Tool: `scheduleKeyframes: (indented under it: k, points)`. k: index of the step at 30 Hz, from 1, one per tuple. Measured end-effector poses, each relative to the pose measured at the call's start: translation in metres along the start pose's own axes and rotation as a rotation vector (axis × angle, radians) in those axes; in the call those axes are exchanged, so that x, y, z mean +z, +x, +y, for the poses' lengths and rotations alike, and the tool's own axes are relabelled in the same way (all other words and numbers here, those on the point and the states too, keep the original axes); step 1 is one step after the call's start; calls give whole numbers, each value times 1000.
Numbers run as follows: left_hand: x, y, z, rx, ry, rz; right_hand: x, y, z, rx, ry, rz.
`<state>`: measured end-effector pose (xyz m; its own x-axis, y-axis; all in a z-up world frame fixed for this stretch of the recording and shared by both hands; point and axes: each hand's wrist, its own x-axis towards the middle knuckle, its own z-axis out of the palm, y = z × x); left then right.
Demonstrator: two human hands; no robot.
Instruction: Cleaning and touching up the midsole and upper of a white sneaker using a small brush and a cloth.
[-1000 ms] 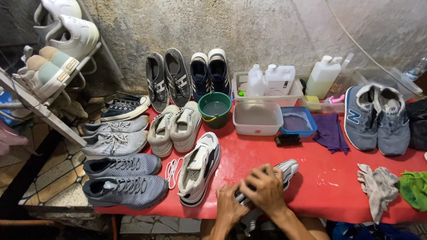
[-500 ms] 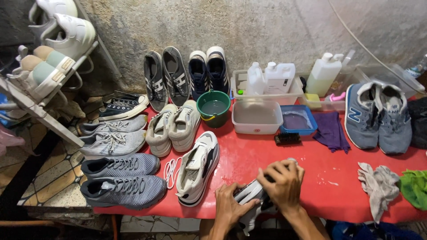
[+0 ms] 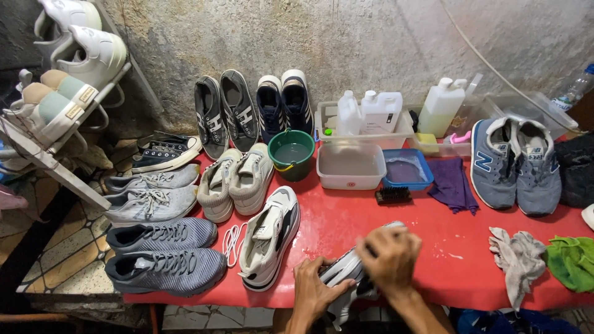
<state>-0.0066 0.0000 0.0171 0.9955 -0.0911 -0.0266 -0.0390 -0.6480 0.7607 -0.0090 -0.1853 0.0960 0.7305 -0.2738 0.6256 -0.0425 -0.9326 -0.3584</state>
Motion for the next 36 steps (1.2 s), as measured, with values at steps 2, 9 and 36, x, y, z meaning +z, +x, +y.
scheduleKeyframes:
  k: [2,9,36]
  points:
    - [1,-1,-1,186,-45,97,-15,-6,-12,-543,79,130]
    - [1,2,0,146,-34,107,-3,-2,-4,19,45,127]
    - [-1,2,-5,203,-16,42,-1,12,4,-792,107,197]
